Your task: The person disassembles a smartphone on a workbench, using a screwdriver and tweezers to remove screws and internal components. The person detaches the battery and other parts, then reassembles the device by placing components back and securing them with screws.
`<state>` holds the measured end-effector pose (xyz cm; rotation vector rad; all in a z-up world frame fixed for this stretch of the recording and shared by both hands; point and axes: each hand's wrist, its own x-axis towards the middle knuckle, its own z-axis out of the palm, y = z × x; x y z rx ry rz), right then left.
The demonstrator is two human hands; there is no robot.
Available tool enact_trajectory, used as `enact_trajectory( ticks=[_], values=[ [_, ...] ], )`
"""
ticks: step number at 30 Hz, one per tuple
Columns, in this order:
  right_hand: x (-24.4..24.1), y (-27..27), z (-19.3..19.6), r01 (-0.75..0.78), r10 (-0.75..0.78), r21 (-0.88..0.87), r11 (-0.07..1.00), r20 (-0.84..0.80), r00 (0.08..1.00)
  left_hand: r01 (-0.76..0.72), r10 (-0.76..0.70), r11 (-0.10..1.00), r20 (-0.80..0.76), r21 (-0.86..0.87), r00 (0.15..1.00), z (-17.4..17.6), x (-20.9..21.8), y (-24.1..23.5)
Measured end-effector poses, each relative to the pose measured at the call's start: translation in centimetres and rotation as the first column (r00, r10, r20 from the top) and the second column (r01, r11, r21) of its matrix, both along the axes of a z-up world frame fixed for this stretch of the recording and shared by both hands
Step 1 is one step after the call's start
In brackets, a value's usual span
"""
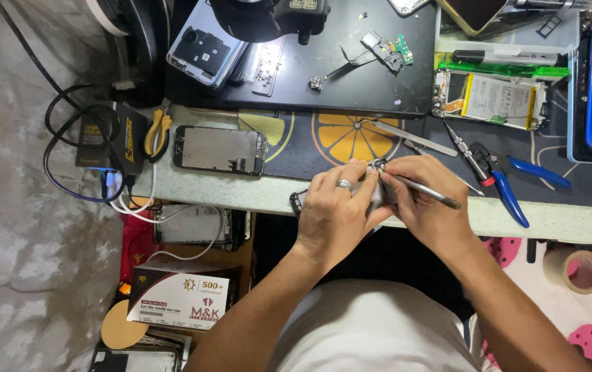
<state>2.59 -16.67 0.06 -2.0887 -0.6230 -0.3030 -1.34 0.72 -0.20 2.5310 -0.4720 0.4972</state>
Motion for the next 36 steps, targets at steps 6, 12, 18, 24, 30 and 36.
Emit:
enact_trajectory(
  ticks=[6, 12, 18, 24, 30, 36],
  values=[
    [0.9, -0.1, 1.1, -0.048, 0.044, -0.118, 0.992, -0.031, 0.999, 0.007, -0.008, 0.999, -0.019, -0.05, 1.0, 0.0, -0.1, 0.2],
    [-1.3, 1.3, 0.8, -0.005, 0.045, -0.167, 0.986, 0.235, 0.971, 0.015, -0.017, 0.997, -0.029, -0.076, 0.999, -0.4, -0.3, 0.5],
    [-2.4, 1.7, -0.2, 0.063, 0.001, -0.206, 0.977, 0.296, 0.955, 0.017, -0.019, 0.997, -0.025, -0.073, 1.0, -0.6, -0.3, 0.5],
    [-3.1, 2.0, -1.4, 0.117, -0.036, -0.218, 0.969, 0.343, 0.939, 0.118, -0.132, 0.985, -0.109, -0.125, 0.985, 0.0, -0.9, 1.6],
    [-3.7, 1.9, -1.7, 0.13, -0.036, -0.27, 0.954, 0.329, 0.944, 0.204, -0.229, 0.962, -0.128, -0.183, 0.965, 0.6, -1.2, 2.7],
    [-3.2, 2.0, -1.9, 0.161, -0.107, -0.145, 0.976, 0.322, 0.941, 0.185, -0.21, 0.963, -0.117, -0.195, 0.971, 0.6, -1.2, 2.5]
  ],
)
